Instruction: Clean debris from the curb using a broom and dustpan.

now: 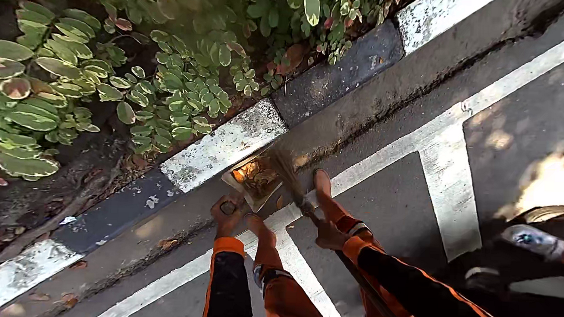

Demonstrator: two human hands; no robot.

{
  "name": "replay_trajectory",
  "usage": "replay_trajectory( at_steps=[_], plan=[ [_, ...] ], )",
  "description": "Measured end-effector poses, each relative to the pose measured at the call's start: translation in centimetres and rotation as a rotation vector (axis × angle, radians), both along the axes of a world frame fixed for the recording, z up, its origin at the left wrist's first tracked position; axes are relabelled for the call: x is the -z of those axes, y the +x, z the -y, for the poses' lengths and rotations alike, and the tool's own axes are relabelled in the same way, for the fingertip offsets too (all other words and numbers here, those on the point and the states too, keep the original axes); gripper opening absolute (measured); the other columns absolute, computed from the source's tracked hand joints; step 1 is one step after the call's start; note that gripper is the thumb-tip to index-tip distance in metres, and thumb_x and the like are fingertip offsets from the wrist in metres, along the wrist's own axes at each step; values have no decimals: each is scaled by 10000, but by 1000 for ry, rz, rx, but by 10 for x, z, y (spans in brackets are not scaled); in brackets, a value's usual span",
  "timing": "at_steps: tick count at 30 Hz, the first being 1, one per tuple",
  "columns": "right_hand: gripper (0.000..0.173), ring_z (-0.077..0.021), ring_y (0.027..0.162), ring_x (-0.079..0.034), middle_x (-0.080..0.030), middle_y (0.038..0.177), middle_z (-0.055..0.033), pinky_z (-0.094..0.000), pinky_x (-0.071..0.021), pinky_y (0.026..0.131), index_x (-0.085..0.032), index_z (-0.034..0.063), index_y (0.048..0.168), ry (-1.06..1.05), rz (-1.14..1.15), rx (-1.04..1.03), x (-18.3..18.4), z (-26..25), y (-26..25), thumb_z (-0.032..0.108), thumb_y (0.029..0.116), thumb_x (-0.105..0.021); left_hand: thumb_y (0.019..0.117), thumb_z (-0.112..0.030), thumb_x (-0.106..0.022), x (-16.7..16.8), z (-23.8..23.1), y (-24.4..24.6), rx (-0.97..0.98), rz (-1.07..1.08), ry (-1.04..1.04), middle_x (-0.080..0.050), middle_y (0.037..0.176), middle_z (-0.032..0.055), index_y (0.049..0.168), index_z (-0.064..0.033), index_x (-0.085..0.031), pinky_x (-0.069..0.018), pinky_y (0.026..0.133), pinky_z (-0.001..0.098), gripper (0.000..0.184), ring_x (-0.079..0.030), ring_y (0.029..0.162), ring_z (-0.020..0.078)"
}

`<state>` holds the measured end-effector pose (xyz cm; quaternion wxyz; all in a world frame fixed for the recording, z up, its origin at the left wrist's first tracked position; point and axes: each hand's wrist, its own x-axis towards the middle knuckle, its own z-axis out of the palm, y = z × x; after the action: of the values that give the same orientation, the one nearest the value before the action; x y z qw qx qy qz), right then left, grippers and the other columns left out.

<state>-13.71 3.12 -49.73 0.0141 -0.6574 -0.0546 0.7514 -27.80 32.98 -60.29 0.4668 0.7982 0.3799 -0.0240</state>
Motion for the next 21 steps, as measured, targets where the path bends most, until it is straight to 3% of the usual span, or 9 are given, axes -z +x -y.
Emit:
replay_trajectory(
  at_steps=[2, 4, 8, 10, 13, 16, 18, 19, 21],
  plan=[
    [536, -420, 1017, -649, -635, 1144, -284, -605, -524, 854, -525, -57, 1359, 31, -73, -9, -41, 6, -9, 136, 894, -709, 643, -3, -682, -3, -10, -33, -19, 63, -35, -696, 827, 118, 830, 69, -637, -562, 781, 312, 205, -681, 803, 135],
    [278, -243, 657, -584, -575, 813, -126, -444, -501, 616, -575, -12, 1124, -25, -165, 55, -80, 30, -6, 151, 924, -681, 646, -3, -692, -8, -24, -59, -38, 53, -28, -699, 831, 119, 833, 73, -639, -561, 787, 319, 209, -682, 807, 135],
    [203, -282, 642, -596, -600, 800, -172, -497, -518, 625, -617, -40, 1065, -137, 57, 149, -109, 97, 12, 100, 930, -676, 646, -8, -677, -20, -51, -101, -44, -41, 28, -700, 830, 125, 838, 62, -644, -559, 776, 354, 206, -682, 800, 164],
    [286, -317, 698, -615, -611, 863, -207, -506, -522, 644, -593, -57, 1142, -254, 288, 118, -80, 101, 26, 116, 930, -675, 661, -17, -697, -23, -59, -109, 4, -178, 88, -713, 877, 186, 868, 54, -672, -543, 801, 497, 220, -698, 847, 296],
    [717, -471, 1127, -637, -621, 1256, -316, -634, -511, 935, -396, 41, 1540, -310, 382, 130, 0, 59, 11, 161, 902, -701, 676, -19, -735, -24, -58, -108, 34, -338, 105, -715, 975, 238, 941, 28, -706, -510, 863, 612, 271, -688, 961, 412],
    [812, -418, 1067, -650, -602, 1273, -304, -588, -522, 916, -316, 53, 1579, -246, 164, 83, 36, -7, -31, 137, 877, -716, 672, -5, -739, -18, -65, -101, 24, -325, 129, -714, 970, 243, 928, 26, -702, -515, 863, 605, 261, -690, 955, 415],
    [480, -268, 726, -628, -620, 938, -190, -447, -537, 677, -518, -18, 1314, -212, 60, 83, 8, -16, -45, 141, 900, -703, 679, -6, -731, -15, -70, -108, 29, -316, 128, -717, 962, 237, 922, 32, -702, -511, 872, 604, 247, -691, 954, 412],
    [271, -168, 546, -537, -545, 737, -85, -340, -484, 529, -542, 11, 1125, -207, 8, 167, -10, -2, -45, 123, 918, -676, 682, -12, -729, -14, -74, -111, 34, -321, 121, -718, 969, 231, 924, 26, -703, -506, 883, 603, 246, -689, 967, 406],
    [114, -70, 412, -410, -432, 579, 24, -230, -395, 407, -491, 75, 974, -235, -87, 374, -53, 27, -27, 75, 980, -605, 691, -18, -734, -13, -82, -111, 37, -342, 112, -718, 1009, 230, 942, 17, -707, -492, 918, 610, 255, -679, 1014, 415]
  ],
)
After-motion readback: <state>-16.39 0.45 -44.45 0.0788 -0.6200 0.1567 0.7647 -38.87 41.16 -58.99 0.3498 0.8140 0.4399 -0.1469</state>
